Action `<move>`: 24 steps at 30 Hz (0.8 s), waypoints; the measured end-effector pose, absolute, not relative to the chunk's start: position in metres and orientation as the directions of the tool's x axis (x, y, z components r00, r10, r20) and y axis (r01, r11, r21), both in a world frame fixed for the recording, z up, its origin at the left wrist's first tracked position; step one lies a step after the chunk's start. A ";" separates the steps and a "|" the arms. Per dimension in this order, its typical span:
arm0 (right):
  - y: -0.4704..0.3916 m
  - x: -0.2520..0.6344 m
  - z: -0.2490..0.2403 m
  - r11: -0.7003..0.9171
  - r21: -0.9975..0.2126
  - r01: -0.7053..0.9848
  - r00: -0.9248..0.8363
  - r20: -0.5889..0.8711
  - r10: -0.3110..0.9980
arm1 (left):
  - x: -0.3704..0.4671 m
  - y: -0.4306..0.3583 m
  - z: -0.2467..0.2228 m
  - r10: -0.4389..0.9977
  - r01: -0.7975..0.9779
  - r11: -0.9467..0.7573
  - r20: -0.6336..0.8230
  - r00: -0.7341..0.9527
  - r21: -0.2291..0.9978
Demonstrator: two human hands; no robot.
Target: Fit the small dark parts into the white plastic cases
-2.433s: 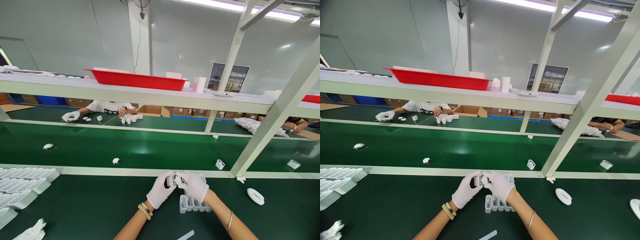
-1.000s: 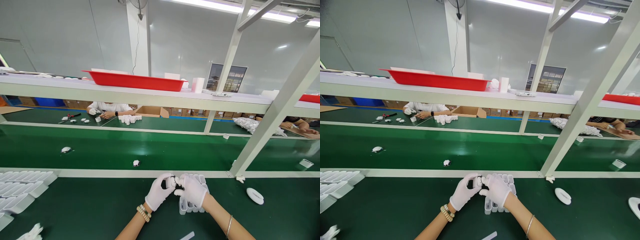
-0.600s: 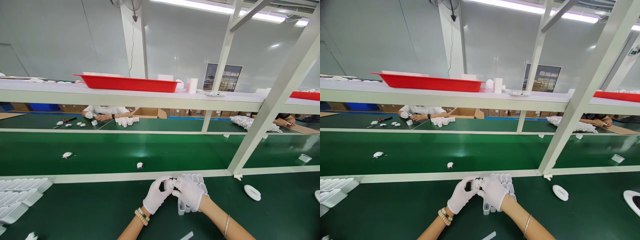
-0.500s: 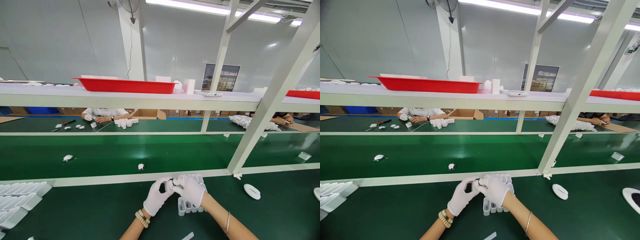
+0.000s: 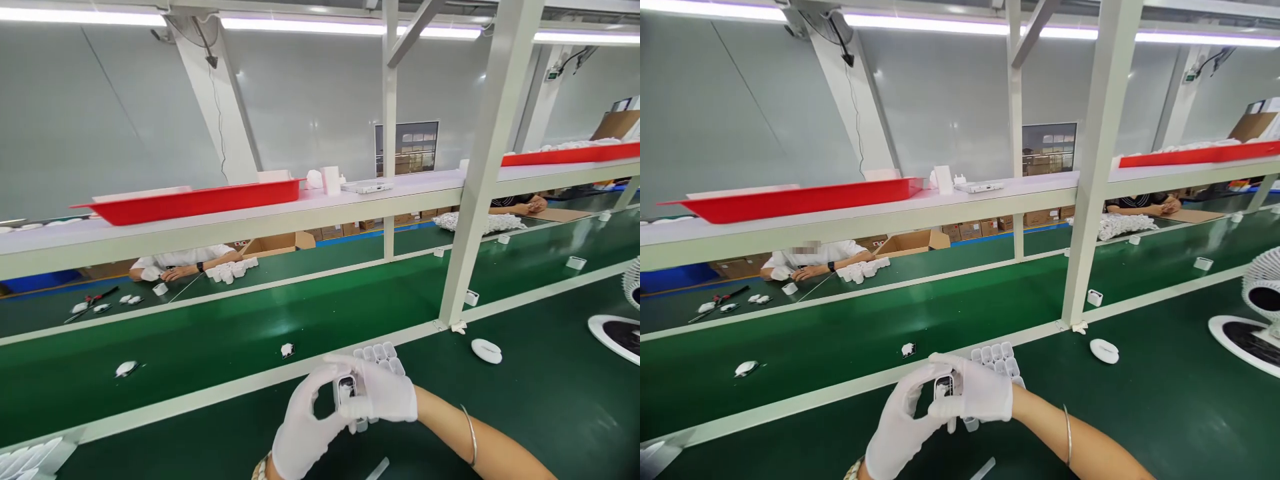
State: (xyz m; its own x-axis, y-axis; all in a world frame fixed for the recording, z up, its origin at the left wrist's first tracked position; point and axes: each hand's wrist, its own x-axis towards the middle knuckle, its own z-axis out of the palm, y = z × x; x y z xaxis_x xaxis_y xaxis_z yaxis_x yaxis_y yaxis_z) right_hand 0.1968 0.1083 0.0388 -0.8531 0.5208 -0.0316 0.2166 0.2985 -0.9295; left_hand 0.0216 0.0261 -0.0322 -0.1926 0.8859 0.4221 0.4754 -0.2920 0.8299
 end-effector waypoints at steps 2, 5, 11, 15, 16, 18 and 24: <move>0.109 0.194 0.037 0.161 -0.979 0.124 -0.866 -0.028 0.499 | 0.024 0.025 -0.030 0.885 0.474 -0.313 0.434 -0.168 0.823; 0.109 0.192 0.037 0.114 -0.991 0.073 -0.867 -0.007 0.498 | 0.026 0.024 -0.027 0.879 0.465 -0.349 0.456 -0.138 0.814; 0.102 0.197 0.053 0.342 -0.930 0.134 -0.893 0.036 0.448 | 0.027 0.019 -0.018 0.874 0.494 -0.359 0.471 -0.120 0.792; 0.101 0.200 0.055 0.416 -0.875 0.249 -0.857 0.001 0.515 | 0.028 0.017 -0.016 0.883 0.503 -0.342 0.455 -0.118 0.794; 0.101 0.200 0.055 0.423 -0.863 0.277 -0.846 -0.011 0.532 | 0.029 0.017 -0.016 0.885 0.503 -0.339 0.451 -0.117 0.795; 0.100 0.200 0.053 0.442 -0.840 0.316 -0.833 -0.023 0.552 | 0.029 0.017 -0.016 0.888 0.501 -0.339 0.446 -0.110 0.797; 0.097 0.200 0.053 0.457 -0.827 0.327 -0.838 -0.030 0.544 | 0.029 0.017 -0.012 0.870 0.496 -0.386 0.485 -0.084 0.778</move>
State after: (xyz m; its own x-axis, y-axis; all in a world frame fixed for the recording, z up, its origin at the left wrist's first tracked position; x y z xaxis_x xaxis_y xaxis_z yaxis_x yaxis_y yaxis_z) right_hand 0.2001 0.0965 0.0532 -0.8383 0.5444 -0.0303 0.3267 0.4571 -0.8273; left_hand 0.0292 0.0174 -0.0122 -0.0838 0.8703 0.4853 0.4955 -0.3861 0.7780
